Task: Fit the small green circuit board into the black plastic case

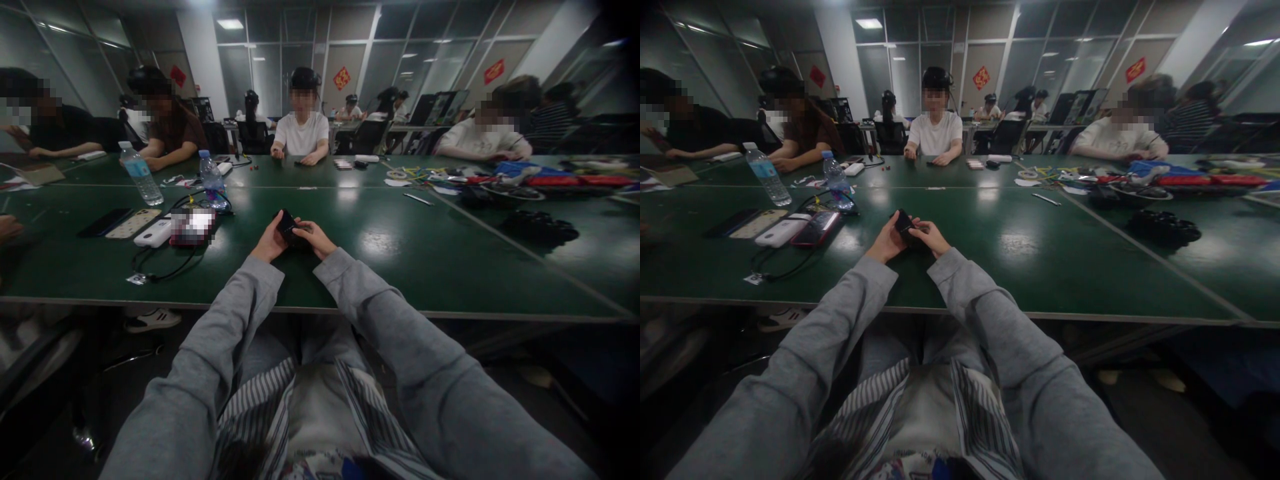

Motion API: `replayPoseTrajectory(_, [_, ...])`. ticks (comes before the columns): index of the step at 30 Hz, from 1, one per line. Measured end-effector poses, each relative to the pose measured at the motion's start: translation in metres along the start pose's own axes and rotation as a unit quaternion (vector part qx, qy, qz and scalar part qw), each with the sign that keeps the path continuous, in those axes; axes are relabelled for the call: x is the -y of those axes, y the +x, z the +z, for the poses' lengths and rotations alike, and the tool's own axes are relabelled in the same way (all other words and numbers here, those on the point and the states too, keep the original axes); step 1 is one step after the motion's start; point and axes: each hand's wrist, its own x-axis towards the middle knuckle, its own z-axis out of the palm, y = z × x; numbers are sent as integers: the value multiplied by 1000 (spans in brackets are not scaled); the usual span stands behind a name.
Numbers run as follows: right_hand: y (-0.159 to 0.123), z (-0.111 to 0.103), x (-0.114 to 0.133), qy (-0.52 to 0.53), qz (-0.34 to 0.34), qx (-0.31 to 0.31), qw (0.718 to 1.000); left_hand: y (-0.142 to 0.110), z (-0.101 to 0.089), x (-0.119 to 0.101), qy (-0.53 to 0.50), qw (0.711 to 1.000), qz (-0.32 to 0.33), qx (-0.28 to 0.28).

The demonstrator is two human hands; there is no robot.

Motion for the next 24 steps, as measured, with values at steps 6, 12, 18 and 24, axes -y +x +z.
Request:
replayPoseTrajectory(6, [-2,1,4,18,1,9,1000,-3,4,0,4,1000,-10,16])
replayPoseTrajectory(12, [-3,1,5,53,10,-10,998,-1,4,0,8,1000,-16,14])
replayPoseTrajectory(18, [0,-5,9,49,4,-46,998,9,-4,4,44,999,9,5])
replayPoseTrajectory(24, [3,-12,16,82,-2,-82,993,16,-7,11,98,993,68,-18])
